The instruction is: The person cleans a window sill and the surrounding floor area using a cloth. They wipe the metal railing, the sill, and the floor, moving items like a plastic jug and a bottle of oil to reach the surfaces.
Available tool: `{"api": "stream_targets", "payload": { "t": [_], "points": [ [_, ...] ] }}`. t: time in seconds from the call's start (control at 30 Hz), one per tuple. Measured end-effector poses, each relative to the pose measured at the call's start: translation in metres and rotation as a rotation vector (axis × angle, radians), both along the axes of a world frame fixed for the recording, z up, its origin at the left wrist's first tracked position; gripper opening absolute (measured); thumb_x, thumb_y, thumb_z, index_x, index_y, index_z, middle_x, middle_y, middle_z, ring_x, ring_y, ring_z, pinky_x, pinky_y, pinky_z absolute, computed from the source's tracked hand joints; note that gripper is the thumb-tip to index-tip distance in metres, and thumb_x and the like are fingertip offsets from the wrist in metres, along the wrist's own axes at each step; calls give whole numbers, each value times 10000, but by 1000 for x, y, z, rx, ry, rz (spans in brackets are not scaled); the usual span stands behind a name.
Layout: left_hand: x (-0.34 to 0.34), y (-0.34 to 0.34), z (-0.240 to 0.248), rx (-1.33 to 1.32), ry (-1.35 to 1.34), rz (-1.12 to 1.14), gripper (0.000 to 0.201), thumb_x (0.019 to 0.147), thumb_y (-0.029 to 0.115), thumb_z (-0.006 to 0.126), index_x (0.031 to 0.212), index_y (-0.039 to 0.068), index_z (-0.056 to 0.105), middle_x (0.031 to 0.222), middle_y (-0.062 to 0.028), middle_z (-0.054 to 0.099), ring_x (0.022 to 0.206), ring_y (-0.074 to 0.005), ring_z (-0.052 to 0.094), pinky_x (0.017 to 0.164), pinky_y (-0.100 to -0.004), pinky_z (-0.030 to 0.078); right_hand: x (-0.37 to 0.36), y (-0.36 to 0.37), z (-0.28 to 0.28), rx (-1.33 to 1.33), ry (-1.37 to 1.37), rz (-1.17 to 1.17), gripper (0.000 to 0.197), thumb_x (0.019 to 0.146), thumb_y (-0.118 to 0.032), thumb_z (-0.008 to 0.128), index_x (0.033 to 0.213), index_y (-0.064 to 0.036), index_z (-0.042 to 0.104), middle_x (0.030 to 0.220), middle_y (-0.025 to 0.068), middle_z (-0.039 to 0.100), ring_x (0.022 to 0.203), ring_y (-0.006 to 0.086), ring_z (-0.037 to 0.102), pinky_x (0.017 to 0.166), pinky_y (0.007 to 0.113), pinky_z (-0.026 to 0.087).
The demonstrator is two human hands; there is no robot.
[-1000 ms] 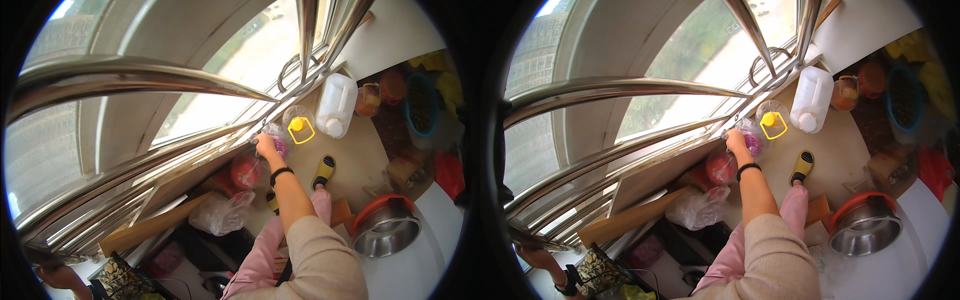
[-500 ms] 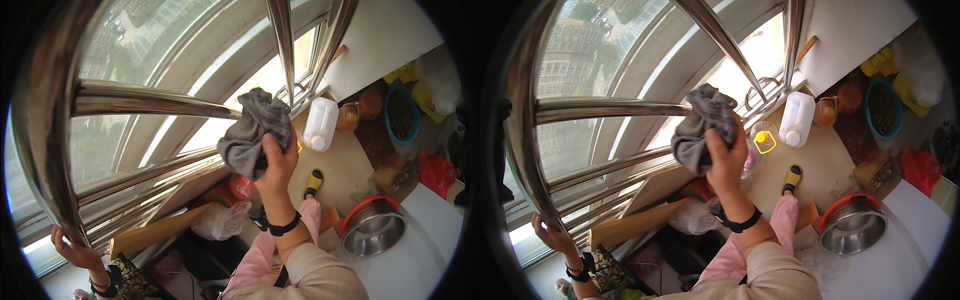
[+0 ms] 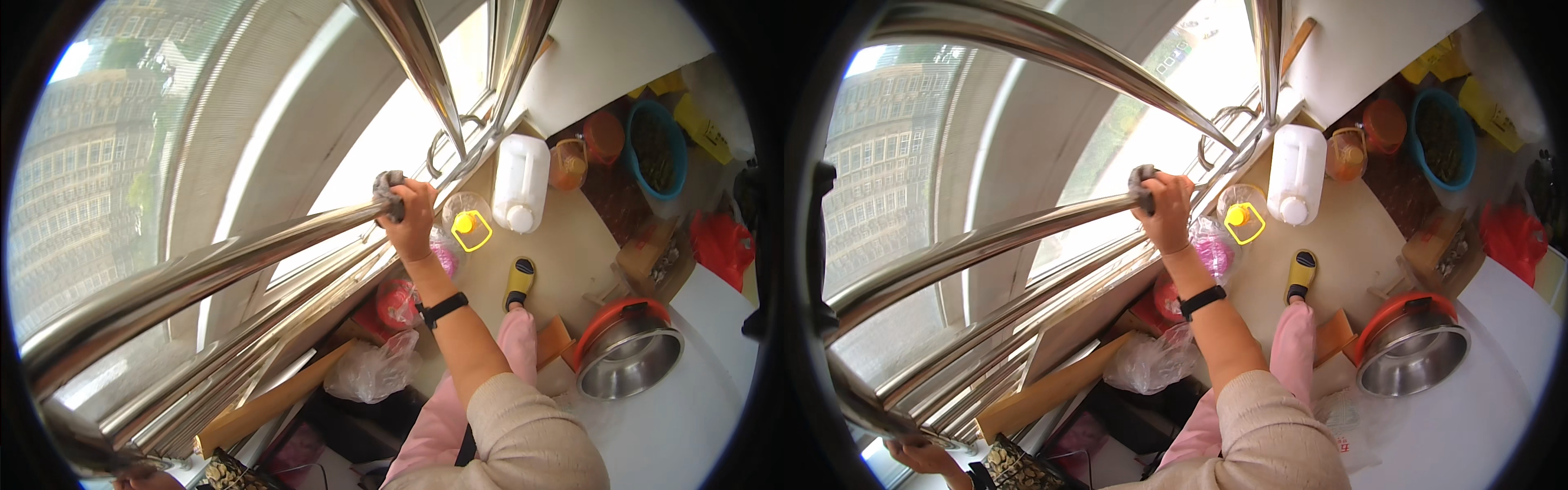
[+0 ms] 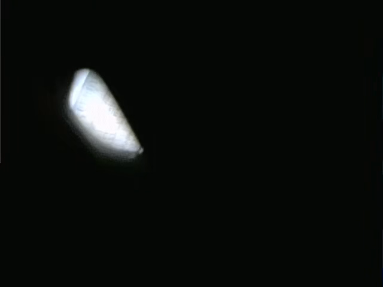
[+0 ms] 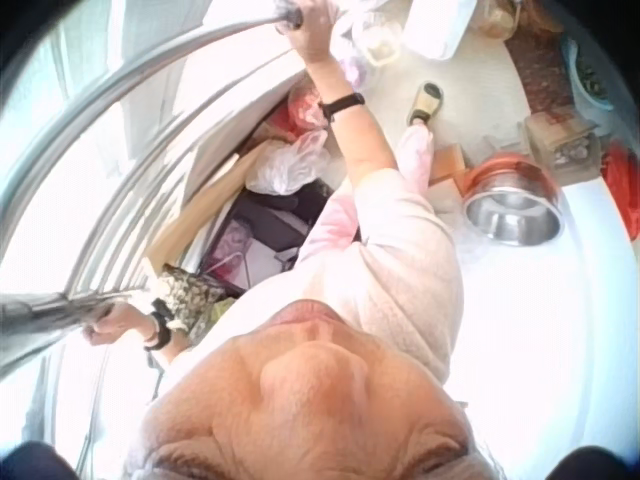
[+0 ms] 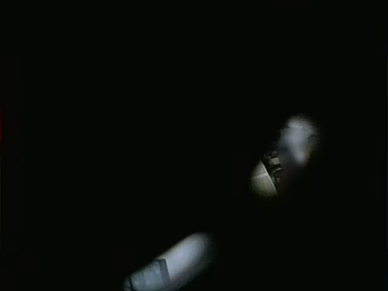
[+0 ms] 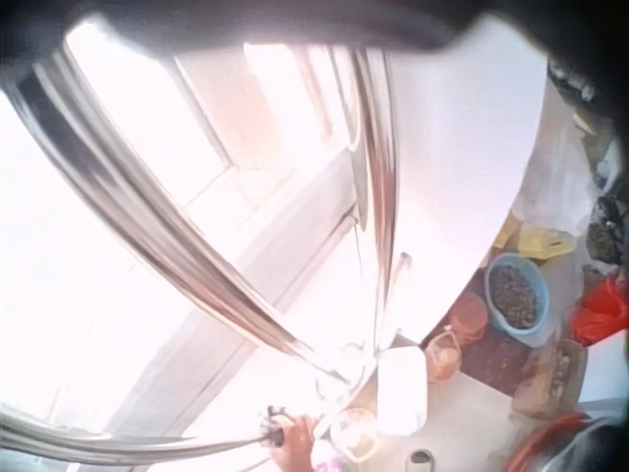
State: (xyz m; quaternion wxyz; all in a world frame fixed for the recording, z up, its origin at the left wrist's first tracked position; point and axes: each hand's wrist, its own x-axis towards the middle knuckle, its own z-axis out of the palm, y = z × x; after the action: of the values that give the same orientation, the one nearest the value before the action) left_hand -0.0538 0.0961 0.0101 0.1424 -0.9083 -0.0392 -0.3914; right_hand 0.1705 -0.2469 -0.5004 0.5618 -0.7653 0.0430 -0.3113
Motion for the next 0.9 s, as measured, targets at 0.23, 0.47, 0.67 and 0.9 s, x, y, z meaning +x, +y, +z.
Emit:
{"api": "stream_targets", "payload": {
  "t": [0.23, 0.47, 0.67, 0.9],
  "points": [
    [32, -64, 16, 1089, 294, -10, 298, 1033, 133, 465, 763, 57, 368, 709, -88, 412, 577, -296, 410, 567, -451, 359, -2, -11, -146, -54, 238, 104, 362, 681, -29, 754, 1009, -103, 619, 1020, 108, 647, 939, 343, 634, 838, 431, 514],
    [53, -70, 3, 959, 280, -37, 250, 1034, 145, 461, 817, 47, 384, 759, -97, 429, 620, -292, 430, 588, -441, 376, 14, -46, -212, -232, 543, 443, 304, 705, -95, 754, 992, -171, 691, 1040, 15, 676, 1051, 278, 615, 915, 436, 449],
    [52, -62, 2, 857, 277, -35, 216, 1035, 155, 457, 864, 38, 398, 803, -104, 443, 657, -289, 448, 605, -433, 392, 32, -64, -228, -582, 616, 672, 376, 696, -103, 793, 1023, -277, 724, 1056, -88, 685, 1117, 197, 576, 929, 417, 401],
    [46, -57, -2, 744, 261, -34, 186, 1036, 167, 452, 918, 27, 415, 853, -112, 460, 701, -285, 468, 625, -423, 410, 0, -15, -220, -300, 843, 108, 377, 738, -84, 762, 1092, -196, 698, 1184, -41, 679, 1062, 286, 601, 897, 407, 522]
  ]
}}
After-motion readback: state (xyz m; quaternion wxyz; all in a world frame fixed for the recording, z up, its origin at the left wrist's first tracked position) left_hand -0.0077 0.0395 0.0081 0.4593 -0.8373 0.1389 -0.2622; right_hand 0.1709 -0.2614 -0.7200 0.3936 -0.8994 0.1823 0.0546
